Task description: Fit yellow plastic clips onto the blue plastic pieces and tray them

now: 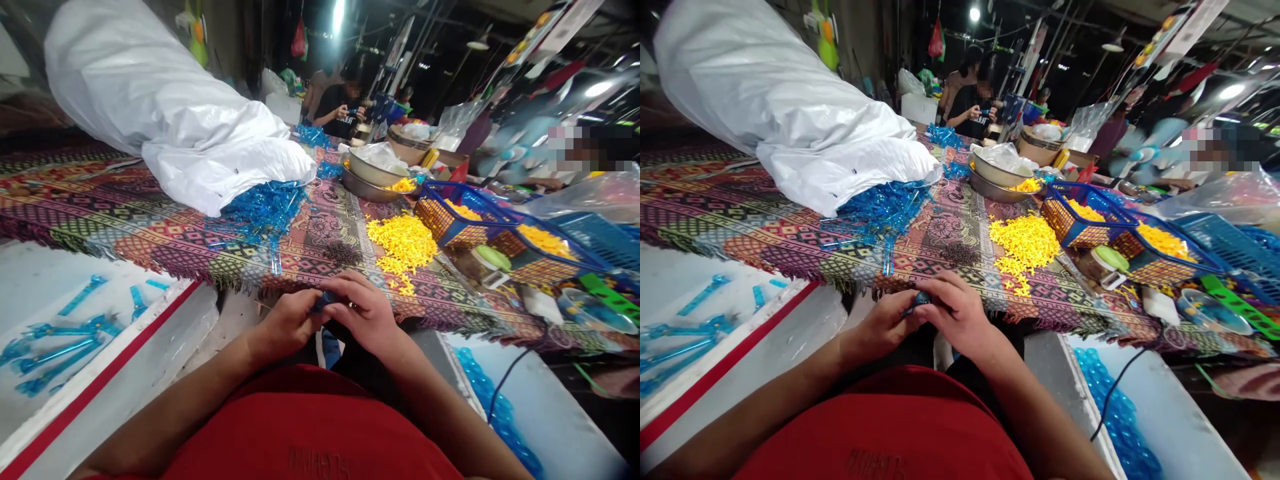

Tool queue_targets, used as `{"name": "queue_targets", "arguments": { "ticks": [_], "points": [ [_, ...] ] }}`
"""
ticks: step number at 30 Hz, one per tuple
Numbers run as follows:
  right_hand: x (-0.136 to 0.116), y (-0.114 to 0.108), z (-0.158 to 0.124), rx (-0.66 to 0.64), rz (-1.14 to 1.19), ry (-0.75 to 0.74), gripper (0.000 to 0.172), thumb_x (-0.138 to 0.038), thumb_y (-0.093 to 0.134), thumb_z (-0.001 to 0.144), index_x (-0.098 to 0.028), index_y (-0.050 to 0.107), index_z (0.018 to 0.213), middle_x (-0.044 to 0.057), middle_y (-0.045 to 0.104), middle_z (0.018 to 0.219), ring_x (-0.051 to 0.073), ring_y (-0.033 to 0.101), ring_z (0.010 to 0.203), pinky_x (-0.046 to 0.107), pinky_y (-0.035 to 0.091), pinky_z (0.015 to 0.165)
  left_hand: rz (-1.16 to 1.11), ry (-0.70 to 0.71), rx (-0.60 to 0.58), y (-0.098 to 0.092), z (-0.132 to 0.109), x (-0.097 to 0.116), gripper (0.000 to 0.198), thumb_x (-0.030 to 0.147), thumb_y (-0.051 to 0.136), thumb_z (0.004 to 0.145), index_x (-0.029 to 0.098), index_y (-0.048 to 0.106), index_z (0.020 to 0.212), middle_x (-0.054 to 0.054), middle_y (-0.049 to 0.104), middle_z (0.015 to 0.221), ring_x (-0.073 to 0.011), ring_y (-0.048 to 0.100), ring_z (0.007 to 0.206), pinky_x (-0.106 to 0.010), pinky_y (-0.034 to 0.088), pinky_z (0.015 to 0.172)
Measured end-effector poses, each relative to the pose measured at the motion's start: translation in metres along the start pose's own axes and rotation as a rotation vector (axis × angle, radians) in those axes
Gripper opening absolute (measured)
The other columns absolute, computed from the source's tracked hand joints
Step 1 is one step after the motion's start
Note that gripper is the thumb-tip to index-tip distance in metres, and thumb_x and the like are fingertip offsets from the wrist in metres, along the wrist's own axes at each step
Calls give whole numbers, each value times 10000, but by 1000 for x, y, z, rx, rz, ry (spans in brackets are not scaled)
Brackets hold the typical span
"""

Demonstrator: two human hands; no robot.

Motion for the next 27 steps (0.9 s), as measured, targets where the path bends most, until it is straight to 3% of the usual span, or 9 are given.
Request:
{"name": "queue_targets", "arguments": {
  "ticks": [4, 7, 9, 12, 15, 17, 21, 24, 27],
  "points": [
    [-11, 10, 2, 10, -24, -67, 120, -235, 516, 860, -184, 605, 922, 46, 612, 773, 159, 568, 741, 287, 475, 650, 147, 4, -6, 8, -6, 3, 190, 267, 423, 869, 161, 508, 737, -29, 582, 697, -125, 519, 619, -233, 381, 569],
    [0, 24, 2, -14, 52, -44, 149, -263, 544, 839, -185, 592, 956, 49, 621, 810, 154, 575, 748, 290, 479, 669, 328, -41, -3, -14, -20, -15, 202, 287, 405, 879, 171, 548, 798, -44, 615, 744, -152, 568, 689, -260, 425, 644],
    [19, 25, 2, -5, 141, 78, 216, -314, 567, 819, -194, 585, 998, 46, 632, 842, 140, 583, 704, 282, 484, 645, 539, -135, 77, -54, -36, -39, 202, 320, 445, 856, 186, 578, 928, -70, 645, 893, -200, 597, 843, -315, 445, 774],
    [61, 10, -4, 124, 267, 384, 272, -369, 546, 821, -189, 582, 1021, 28, 644, 753, 117, 554, 570, 252, 450, 532, 932, -536, 282, -141, -79, -84, 225, 353, 476, 820, 223, 580, 971, -57, 640, 1002, -255, 594, 958, -374, 455, 839],
    [96, -5, -17, 241, 334, 539, 300, -403, 581, 792, -176, 598, 987, -2, 619, 598, 104, 477, 468, 238, 384, 460, 1033, -748, 328, -208, -124, -115, 172, 306, 474, 791, 179, 584, 831, -81, 635, 805, -324, 621, 812, -480, 484, 699],
    [111, -8, -25, 270, 390, 581, 294, -406, 604, 775, -175, 607, 957, -4, 617, 572, 107, 476, 465, 238, 373, 457, 1085, -932, 259, -232, -147, -129, 135, 309, 513, 753, 193, 549, 695, -37, 597, 669, -310, 628, 775, -465, 499, 667],
    [127, -2, -35, 279, 470, 634, 256, -378, 636, 752, -168, 627, 898, 0, 626, 561, 105, 490, 461, 229, 358, 450, 1099, -955, 250, -221, -135, -119, 195, 376, 508, 758, 196, 583, 757, -56, 652, 808, -336, 622, 877, -480, 497, 707],
    [133, 2, -37, 303, 508, 654, 241, -359, 653, 735, -162, 635, 873, 3, 626, 557, 107, 506, 471, 221, 338, 438, 825, -655, 403, -178, -75, -85, 323, 386, 418, 830, 204, 627, 995, -56, 681, 1004, -250, 628, 942, -375, 476, 842],
    [136, 3, -37, 307, 517, 661, 240, -358, 658, 722, -162, 633, 859, -2, 621, 544, 105, 498, 462, 218, 324, 429, 740, -478, 236, -125, -4, -65, 322, 314, 390, 841, 200, 639, 1011, -62, 683, 1034, -222, 624, 973, -320, 458, 858]
  ]
}}
Point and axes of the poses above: each hand's wrist, its own z-axis towards the middle knuckle, its own y-axis out of the palm, x = y × z, the point moved 5 cm from there along z, towards the middle knuckle
